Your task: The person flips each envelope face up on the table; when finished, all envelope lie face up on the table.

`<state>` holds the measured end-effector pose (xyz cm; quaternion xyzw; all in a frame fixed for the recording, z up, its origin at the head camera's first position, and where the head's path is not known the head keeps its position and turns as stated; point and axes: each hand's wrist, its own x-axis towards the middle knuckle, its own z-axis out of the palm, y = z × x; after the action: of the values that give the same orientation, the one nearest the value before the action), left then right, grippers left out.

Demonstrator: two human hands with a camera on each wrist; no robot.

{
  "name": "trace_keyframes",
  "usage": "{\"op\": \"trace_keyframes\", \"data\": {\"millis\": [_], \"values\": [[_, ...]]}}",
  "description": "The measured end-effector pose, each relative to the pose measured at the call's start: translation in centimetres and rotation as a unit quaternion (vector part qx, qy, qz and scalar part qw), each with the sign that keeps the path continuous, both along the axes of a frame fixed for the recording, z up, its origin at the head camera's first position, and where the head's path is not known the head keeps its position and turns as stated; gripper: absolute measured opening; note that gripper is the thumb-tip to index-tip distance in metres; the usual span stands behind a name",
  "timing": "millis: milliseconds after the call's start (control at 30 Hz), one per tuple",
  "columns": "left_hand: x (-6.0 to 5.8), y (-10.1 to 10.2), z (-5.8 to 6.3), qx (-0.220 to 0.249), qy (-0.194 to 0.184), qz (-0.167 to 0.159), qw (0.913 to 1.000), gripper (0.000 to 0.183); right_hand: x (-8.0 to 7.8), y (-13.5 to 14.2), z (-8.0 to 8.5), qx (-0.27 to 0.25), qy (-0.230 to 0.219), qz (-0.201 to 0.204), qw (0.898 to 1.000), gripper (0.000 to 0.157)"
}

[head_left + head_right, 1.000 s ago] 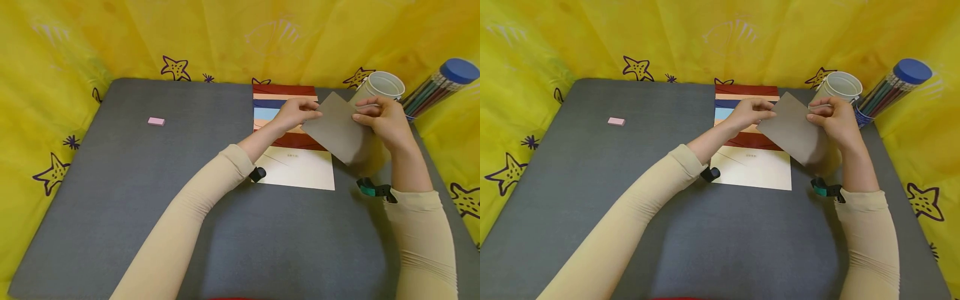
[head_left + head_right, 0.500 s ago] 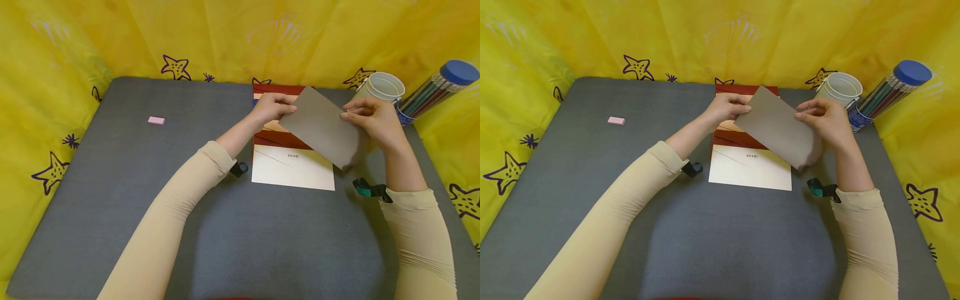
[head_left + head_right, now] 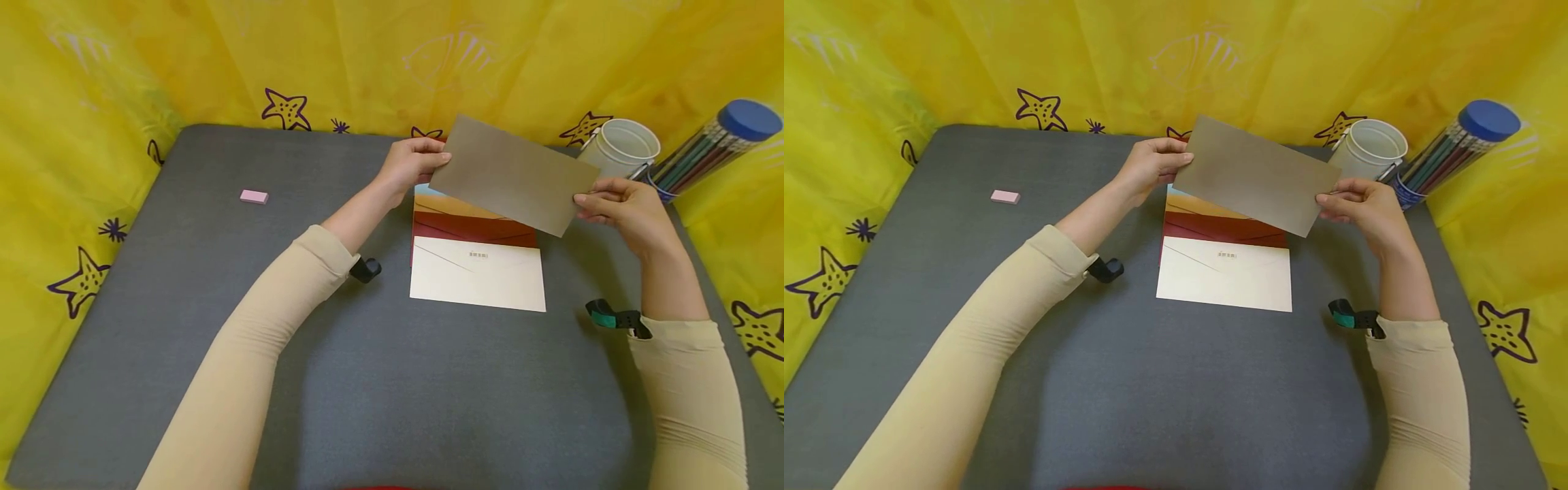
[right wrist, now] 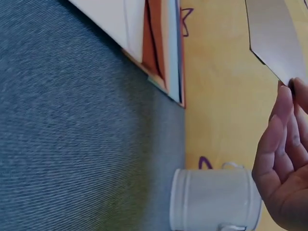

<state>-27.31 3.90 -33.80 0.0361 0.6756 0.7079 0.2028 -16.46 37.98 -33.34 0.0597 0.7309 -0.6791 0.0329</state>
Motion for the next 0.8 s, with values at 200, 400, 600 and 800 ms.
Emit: {"op": "trace_keyframes", "data": {"millis": [200, 400, 600, 800], "values": [[0.5, -0.4, -0.4, 0.001, 0.005, -0.01, 0.9999, 0.02, 0.1, 0.3, -0.5, -0.05, -0.017, -0.004, 0.999, 0.014], [0.7, -1.1, -0.9, -0.002, 0.039, -0.031, 0.9987, 0.032, 0.4, 0.5, -0.8, -0.157, 0.014, 0.035, 0.987, 0.02], [0.8, -1.9, -1.1, -0.026, 0.095, -0.059, 0.9934, 0.029, 0.3, 1.1, -1.4, -0.245, 0.047, 0.099, 0.963, 0.029], [1.0, -2.6, -1.7, -0.038, 0.107, -0.091, 0.9893, 0.025, 0.1, 1.8, -1.9, -0.285, 0.059, 0.165, 0.943, 0.037]]}}
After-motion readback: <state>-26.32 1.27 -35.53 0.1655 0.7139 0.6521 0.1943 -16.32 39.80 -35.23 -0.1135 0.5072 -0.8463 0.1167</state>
